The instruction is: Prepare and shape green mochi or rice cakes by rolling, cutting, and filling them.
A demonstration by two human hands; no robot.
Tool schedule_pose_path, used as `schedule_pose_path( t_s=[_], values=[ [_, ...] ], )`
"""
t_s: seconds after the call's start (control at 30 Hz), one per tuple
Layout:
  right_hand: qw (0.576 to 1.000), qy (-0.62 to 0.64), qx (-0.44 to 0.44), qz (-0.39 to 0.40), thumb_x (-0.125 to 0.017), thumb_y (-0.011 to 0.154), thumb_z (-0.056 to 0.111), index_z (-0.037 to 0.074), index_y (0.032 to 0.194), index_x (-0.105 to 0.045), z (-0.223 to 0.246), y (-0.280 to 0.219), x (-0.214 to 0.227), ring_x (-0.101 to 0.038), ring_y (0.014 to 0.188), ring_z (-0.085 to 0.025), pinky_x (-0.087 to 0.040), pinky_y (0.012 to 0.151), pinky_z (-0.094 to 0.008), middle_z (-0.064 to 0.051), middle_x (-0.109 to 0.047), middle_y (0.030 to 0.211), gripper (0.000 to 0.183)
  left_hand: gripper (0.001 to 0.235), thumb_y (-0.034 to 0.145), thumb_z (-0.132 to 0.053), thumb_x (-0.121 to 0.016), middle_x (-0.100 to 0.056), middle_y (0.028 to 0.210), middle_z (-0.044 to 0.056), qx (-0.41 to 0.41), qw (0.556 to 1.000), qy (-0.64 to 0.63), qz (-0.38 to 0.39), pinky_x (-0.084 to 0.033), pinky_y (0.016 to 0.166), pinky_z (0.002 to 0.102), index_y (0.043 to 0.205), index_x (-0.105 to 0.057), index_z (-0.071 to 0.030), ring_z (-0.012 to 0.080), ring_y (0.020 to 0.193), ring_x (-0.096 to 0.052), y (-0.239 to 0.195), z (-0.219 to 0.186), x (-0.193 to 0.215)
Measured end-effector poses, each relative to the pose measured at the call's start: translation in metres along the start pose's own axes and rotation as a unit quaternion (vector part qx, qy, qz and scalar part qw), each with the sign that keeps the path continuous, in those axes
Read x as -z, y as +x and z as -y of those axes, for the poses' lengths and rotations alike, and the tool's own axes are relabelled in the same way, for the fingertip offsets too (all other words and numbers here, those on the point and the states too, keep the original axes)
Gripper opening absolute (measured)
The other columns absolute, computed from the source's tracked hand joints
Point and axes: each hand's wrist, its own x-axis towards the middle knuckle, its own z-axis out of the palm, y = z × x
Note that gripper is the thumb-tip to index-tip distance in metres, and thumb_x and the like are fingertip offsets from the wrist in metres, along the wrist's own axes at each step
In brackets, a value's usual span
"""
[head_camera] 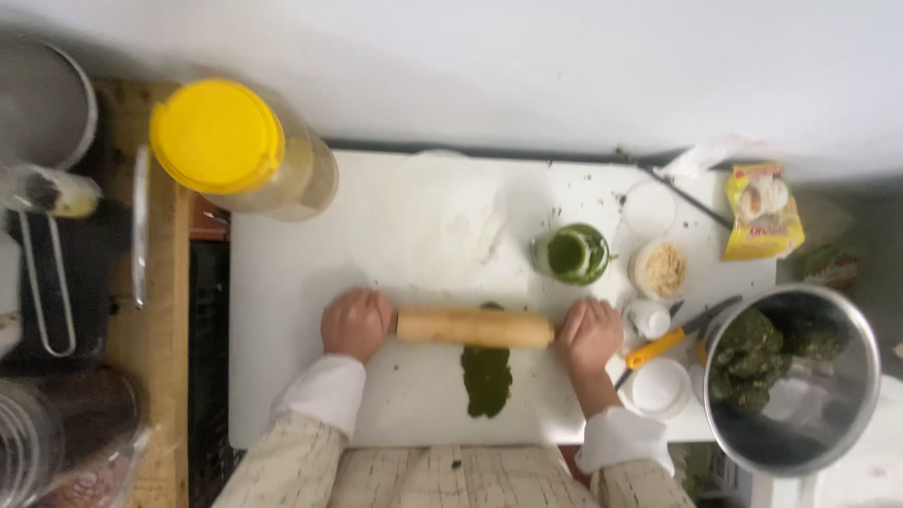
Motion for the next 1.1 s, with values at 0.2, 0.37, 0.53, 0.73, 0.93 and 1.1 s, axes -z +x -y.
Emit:
schedule_pose_path(
  t_s=[0.2,0.37,0.53,0.73,0.93,1.1],
  values=[
    [1.000,-0.010,-0.011,-0.001,-0.049,0.100,0.010,0.004,0.074,-0.059,-0.002,-0.010,-0.003,-0.057,0.076,-0.036,-0.044,0.072,-0.047,-0.013,-0.060,0.077,0.028,0.028,0.094,-0.015,-0.063,-0.065,0.072,0.014,0.018,1.000,0.009,-0.002,-0.052,0.062,0.046,0.068,-0.066,-0.004,0.0340,0.067,-0.063,-0.005,-0.008,0.008],
    [0.999,0.002,-0.036,0.007,-0.050,0.099,0.010,0.004,0.072,-0.059,-0.001,-0.007,-0.006,-0.057,0.075,-0.036,-0.044,0.072,-0.047,-0.014,-0.060,0.076,0.029,0.028,0.092,-0.013,-0.063,-0.064,0.069,0.014,-0.006,1.000,-0.013,-0.001,-0.052,0.062,0.046,0.066,-0.065,-0.004,0.0338,0.064,-0.062,0.009,-0.005,0.008],
    [0.999,-0.018,-0.018,-0.032,-0.050,0.098,0.008,0.003,0.074,-0.059,0.005,0.008,-0.001,-0.057,0.076,-0.035,-0.044,0.072,-0.047,-0.013,-0.060,0.077,0.027,0.030,0.094,-0.011,-0.063,-0.064,0.071,0.014,0.000,1.000,0.021,0.009,-0.052,0.063,0.045,0.066,-0.064,-0.003,0.0324,0.067,-0.063,0.018,0.000,-0.005],
    [1.000,-0.005,-0.025,-0.008,-0.049,0.098,0.007,0.002,0.072,-0.059,-0.008,-0.029,-0.010,-0.057,0.073,-0.035,-0.044,0.070,-0.047,-0.014,-0.059,0.075,0.028,0.031,0.092,-0.011,-0.061,-0.063,0.066,0.015,-0.002,0.999,0.003,0.035,-0.052,0.060,0.046,0.063,-0.064,-0.002,0.0335,0.063,-0.061,-0.015,-0.005,0.007],
    [0.999,-0.009,0.003,-0.042,-0.051,0.097,0.007,0.002,0.072,-0.059,0.005,0.025,-0.002,-0.057,0.075,-0.036,-0.044,0.071,-0.047,-0.014,-0.059,0.076,0.026,0.032,0.096,-0.011,-0.059,-0.064,0.071,0.015,0.016,1.000,0.015,0.012,-0.051,0.063,0.047,0.066,-0.064,-0.003,0.0341,0.067,-0.062,0.017,0.000,-0.005],
    [0.999,-0.019,-0.029,-0.027,-0.052,0.099,0.007,0.002,0.072,-0.058,0.007,0.018,-0.003,-0.057,0.076,-0.036,-0.044,0.071,-0.047,-0.014,-0.059,0.075,0.028,0.031,0.096,-0.011,-0.060,-0.064,0.072,0.015,0.008,1.000,-0.004,-0.011,-0.051,0.063,0.047,0.066,-0.063,-0.002,0.0347,0.067,-0.061,0.024,-0.008,0.007]
  ],
)
